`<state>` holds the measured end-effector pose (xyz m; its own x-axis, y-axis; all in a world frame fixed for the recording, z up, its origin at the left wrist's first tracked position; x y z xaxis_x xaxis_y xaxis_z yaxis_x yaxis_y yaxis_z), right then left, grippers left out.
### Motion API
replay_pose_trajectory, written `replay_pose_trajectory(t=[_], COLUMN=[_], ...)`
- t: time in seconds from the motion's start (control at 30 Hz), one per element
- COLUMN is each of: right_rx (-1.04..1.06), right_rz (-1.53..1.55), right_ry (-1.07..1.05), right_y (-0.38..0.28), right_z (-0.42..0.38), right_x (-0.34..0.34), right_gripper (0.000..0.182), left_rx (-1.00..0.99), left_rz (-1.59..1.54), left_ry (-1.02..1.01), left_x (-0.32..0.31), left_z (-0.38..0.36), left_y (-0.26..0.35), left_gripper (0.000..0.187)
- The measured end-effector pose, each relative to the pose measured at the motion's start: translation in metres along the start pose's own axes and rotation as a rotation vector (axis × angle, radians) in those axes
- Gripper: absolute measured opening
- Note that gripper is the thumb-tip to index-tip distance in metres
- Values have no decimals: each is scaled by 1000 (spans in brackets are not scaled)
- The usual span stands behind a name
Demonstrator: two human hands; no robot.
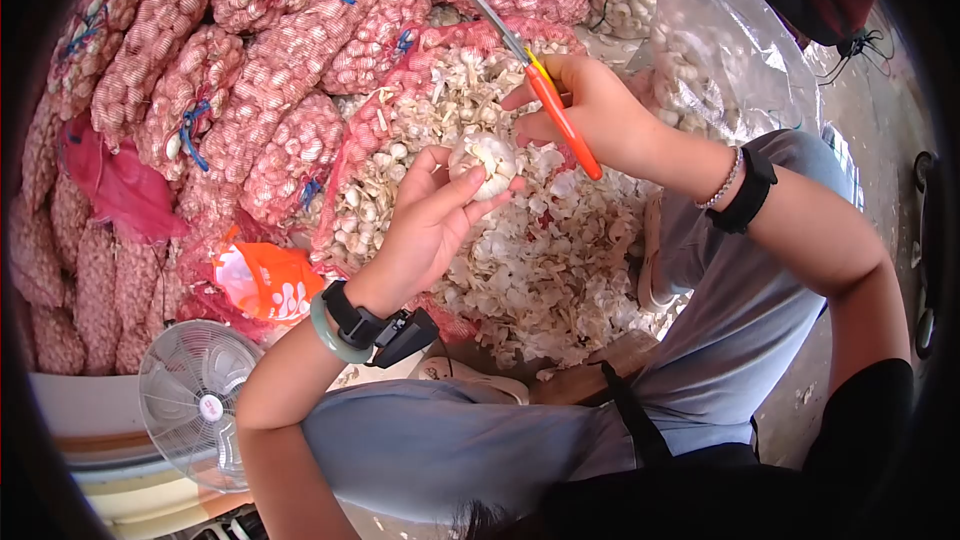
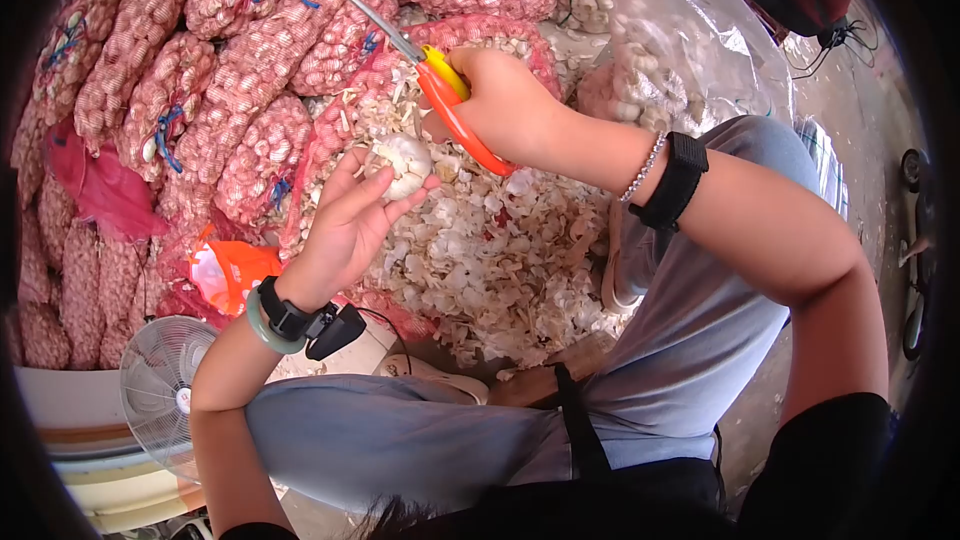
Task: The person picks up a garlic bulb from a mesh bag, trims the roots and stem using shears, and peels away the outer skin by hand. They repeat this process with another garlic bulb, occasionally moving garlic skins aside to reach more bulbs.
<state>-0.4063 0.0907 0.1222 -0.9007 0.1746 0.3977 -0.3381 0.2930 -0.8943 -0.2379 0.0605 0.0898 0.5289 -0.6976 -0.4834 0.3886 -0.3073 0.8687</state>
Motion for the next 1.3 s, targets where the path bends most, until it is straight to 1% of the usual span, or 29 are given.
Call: replay_pose_trajectory(t=[0.03, 0.1, 0.13, 0.17, 0.23, 0.3, 0.37, 0.6, 0.67, 0.7, 0.77, 0.87, 1.0, 1.07, 1.1, 1.2, 1.23, 1.3], right_rx=[4, 123, 147, 145, 211, 234, 250, 297, 366, 368, 398, 393, 470, 420, 430, 281, 286, 283], right_rz=[7, -136, -143, -139, -231, -217, -211, -251, -266, -266, -284, -296, -292, -306, -308, -291, -291, -314], right_ry=[6, 76, 92, 100, 157, 170, 193, 179, 187, 181, 143, 164, 176, 150, 138, 19, 11, -78], right_y=[-3, -15, -15, -16, -22, -23, -26, -34, -40, -43, -50, -63, -76, -76, -76, -65, -62, -53], right_z=[-3, -12, -11, -11, -14, -11, -9, 5, 7, 10, 12, 14, 19, 21, 22, 24, 24, 25], right_x=[-1, -5, -7, -8, -13, -18, -22, -34, -37, -37, -39, -40, -42, -45, -48, -53, -55, -65], right_gripper=[29, 35, 41, 41, 42, 40, 37, 30, 25, 25, 21, 20, 19, 18, 18, 20, 20, 21], left_rx=[-19, -33, -38, -43, -31, -23, -59, -118, -101, -104, -141, -169, -208, -179, -190, -119, -123, -61], left_rz=[-3, -3, -4, -5, 6, 18, -29, -26, -47, -47, -64, -48, -38, -3, -3, -2, 0, 0], left_ry=[20, 35, 43, 51, 32, 13, 80, 108, 128, 134, 130, 169, 245, 299, 310, 388, 395, 398], left_x=[4, 10, 12, 15, 16, 17, 22, 29, 33, 33, 33, 36, 29, 31, 30, 32, 32, 30], left_z=[1, 2, 2, 2, 1, 2, 3, 7, 7, 8, 9, 9, 8, 2, -1, -16, -21, -31], left_y=[0, -2, -3, -5, -9, -11, -10, -2, -2, 0, 6, 15, 26, 24, 25, 15, 13, 6], left_gripper=[28, 29, 29, 28, 27, 26, 20, 19, 19, 19, 18, 17, 17, 17, 17, 17, 17, 18])
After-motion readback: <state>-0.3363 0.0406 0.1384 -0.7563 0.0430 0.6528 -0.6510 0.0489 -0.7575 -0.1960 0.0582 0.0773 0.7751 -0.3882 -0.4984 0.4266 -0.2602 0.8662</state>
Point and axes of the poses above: each hand's wrist, its own z-axis towards the middle knuckle, its own x-axis out of the back of the hand, y = z × x, the point moved 6 cm from there along z, towards the middle knuckle, and after that the axes turned 15 degrees about -x, right-handed, at the moved point
